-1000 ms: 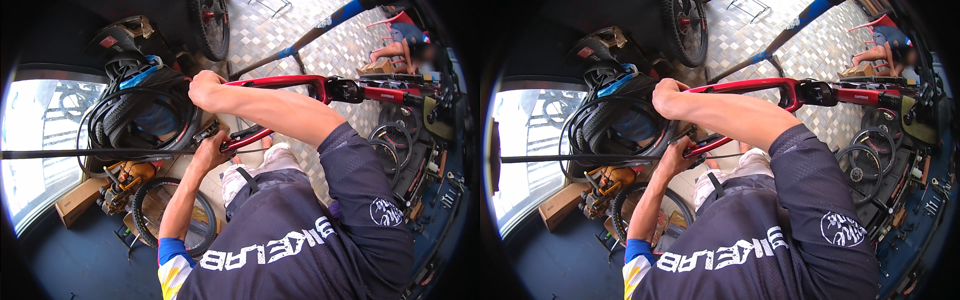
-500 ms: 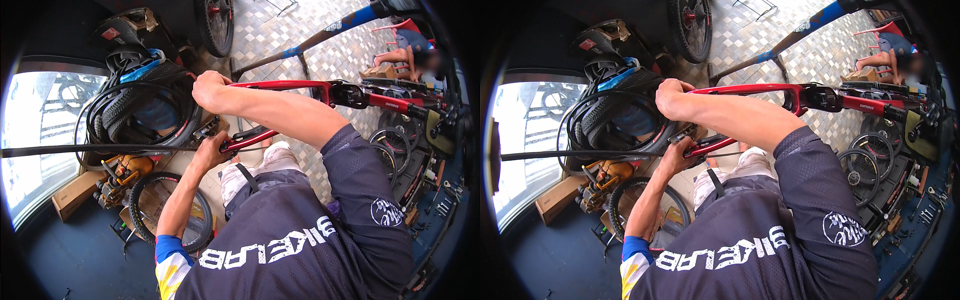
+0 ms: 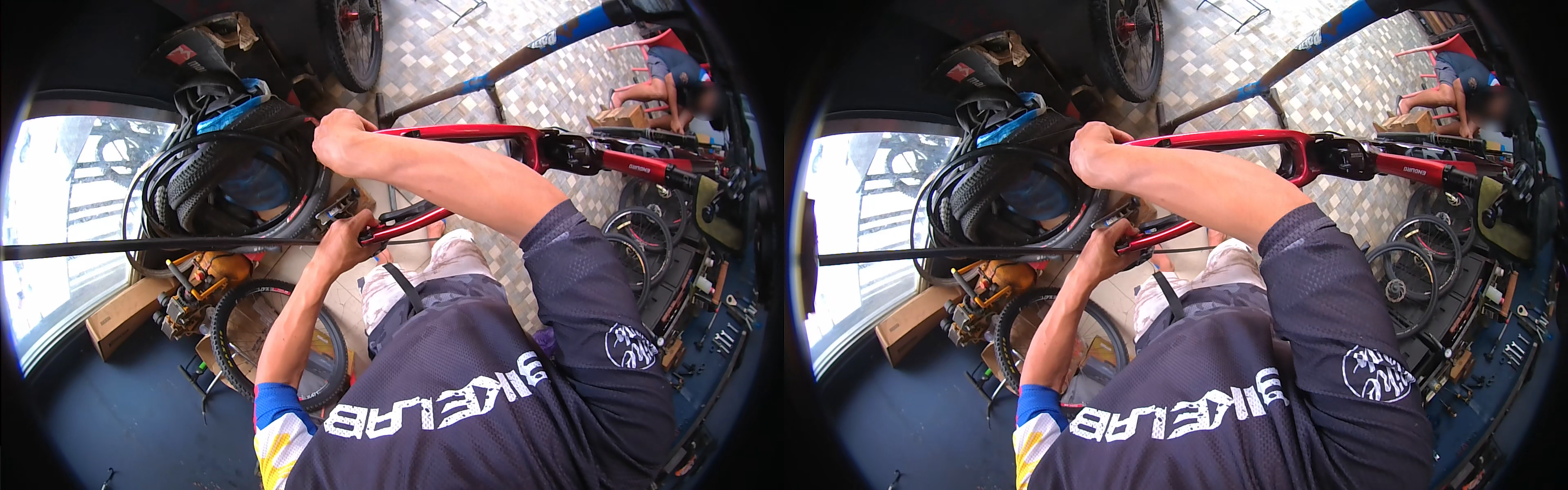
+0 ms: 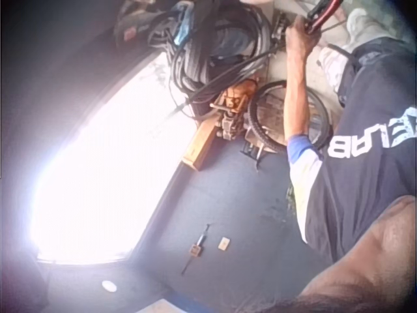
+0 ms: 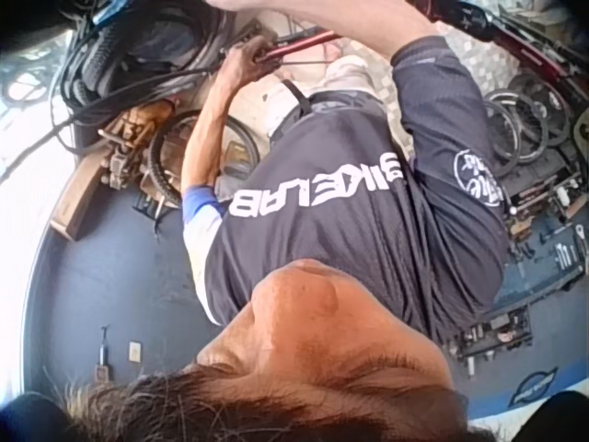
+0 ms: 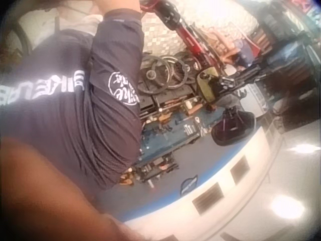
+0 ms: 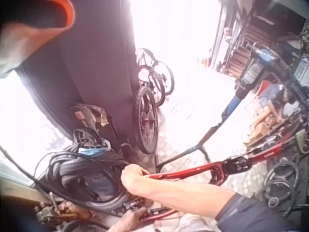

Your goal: The person assembles a red bicycle frame by inserting cables, selecting small parts from a basket, and tightening bolts with a hex key. The person handles the frame, cables, and fasteners while working in a cluttered workshop.

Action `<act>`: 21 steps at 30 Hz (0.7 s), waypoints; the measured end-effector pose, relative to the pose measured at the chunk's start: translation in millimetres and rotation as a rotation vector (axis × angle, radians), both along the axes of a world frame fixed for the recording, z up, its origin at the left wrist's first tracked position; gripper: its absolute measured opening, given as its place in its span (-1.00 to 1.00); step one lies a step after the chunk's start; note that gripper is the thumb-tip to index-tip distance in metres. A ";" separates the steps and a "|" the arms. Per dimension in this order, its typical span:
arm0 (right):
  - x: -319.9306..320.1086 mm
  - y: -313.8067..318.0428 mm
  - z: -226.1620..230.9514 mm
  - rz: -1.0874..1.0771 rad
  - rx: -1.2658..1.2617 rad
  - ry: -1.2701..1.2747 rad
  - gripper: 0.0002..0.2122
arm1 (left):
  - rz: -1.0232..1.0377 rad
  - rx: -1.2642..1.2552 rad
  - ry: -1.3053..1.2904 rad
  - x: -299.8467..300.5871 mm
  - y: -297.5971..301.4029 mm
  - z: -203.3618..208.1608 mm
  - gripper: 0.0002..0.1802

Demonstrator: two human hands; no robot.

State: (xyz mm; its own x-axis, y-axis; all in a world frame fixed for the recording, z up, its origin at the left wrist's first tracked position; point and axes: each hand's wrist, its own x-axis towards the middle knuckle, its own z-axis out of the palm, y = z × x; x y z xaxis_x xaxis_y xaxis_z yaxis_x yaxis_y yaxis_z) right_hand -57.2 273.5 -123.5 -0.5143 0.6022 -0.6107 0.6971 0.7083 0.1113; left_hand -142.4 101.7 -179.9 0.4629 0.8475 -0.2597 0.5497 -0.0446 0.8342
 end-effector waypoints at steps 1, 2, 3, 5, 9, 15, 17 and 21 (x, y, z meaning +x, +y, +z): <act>0.0 -2.4 -0.3 0.016 0.007 -0.016 -0.76 | 0.003 -0.005 0.015 -0.9 1.0 -0.4 -0.67; -0.9 -4.7 0.1 0.034 0.018 -0.033 -0.76 | -0.005 0.012 0.011 -2.8 2.2 -6.3 -0.67; -1.5 -5.6 0.8 0.052 0.030 -0.050 -0.76 | 0.008 0.015 0.000 -5.1 0.5 -10.2 -0.67; -2.1 -5.1 1.4 0.072 0.025 -0.049 -0.76 | 0.031 0.015 -0.024 -6.6 -4.0 -13.1 -0.67; 0.9 -4.1 2.3 0.083 0.003 -0.044 -0.76 | 0.018 -0.049 0.001 -4.7 -1.3 -10.7 -0.67; -0.4 -0.4 3.1 0.065 -0.013 -0.045 -0.76 | 0.023 -0.048 -0.021 -4.5 -1.2 -9.5 -0.68; -2.2 2.6 4.6 0.075 -0.041 -0.078 -0.75 | 0.036 -0.038 -0.031 -3.0 0.5 -7.2 -0.68; -6.6 -0.8 7.2 0.043 -0.078 -0.114 -0.73 | 0.044 -0.078 -0.043 -3.1 -5.2 -4.3 -0.67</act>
